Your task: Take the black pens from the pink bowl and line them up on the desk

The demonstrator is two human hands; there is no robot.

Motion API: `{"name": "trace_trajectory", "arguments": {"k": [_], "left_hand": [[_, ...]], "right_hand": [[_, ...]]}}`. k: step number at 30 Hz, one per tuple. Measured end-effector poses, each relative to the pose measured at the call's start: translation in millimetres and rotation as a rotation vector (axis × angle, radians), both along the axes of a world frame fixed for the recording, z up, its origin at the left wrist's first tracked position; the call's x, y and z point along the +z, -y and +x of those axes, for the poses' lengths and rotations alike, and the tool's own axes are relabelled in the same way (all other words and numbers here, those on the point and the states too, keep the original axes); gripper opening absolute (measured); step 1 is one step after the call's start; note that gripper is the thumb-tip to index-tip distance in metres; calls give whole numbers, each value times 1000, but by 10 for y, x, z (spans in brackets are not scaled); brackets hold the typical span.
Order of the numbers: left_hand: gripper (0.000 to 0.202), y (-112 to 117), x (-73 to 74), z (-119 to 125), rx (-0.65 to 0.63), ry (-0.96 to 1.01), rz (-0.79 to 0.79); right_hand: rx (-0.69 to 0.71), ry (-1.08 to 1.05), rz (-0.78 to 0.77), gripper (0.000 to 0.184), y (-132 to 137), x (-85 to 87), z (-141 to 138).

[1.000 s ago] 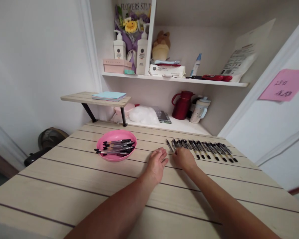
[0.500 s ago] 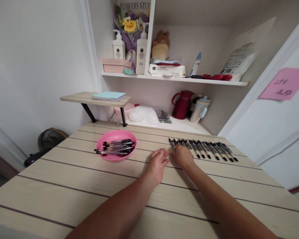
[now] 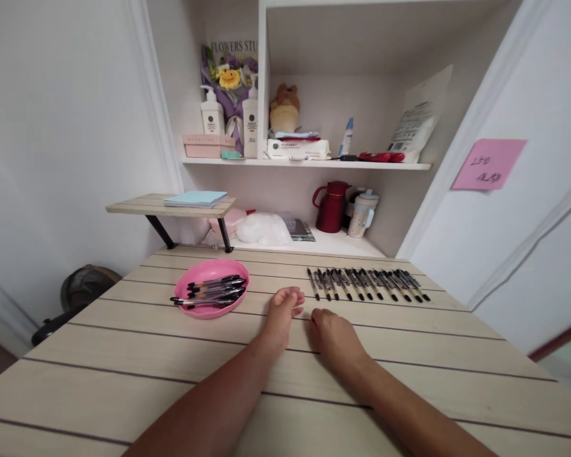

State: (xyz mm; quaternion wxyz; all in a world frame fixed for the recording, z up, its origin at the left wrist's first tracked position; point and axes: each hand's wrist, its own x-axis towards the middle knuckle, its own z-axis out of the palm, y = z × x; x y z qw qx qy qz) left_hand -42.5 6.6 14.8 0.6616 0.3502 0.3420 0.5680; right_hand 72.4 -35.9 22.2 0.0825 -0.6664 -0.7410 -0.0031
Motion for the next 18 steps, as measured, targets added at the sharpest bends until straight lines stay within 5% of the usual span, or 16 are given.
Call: {"name": "trace_trajectory", "arguments": {"k": [5, 9, 12, 15, 18], "left_hand": [[20, -144, 354, -314, 112, -514, 260], [28, -322, 722, -967, 177, -1270, 528], [26, -368, 843, -1451, 114, -1758, 340], [13, -343, 824, -1703, -23, -1875, 208], [9, -307, 760, -1732, 31, -1834, 207]], "right_hand": [[64, -50, 61, 26, 110, -27, -20], [72, -105, 76, 25, 122, 22, 32], [78, -144, 51, 23, 133, 69, 55], [81, -170, 28, 22, 139, 96, 63], [81, -183, 28, 22, 131, 95, 77]]}}
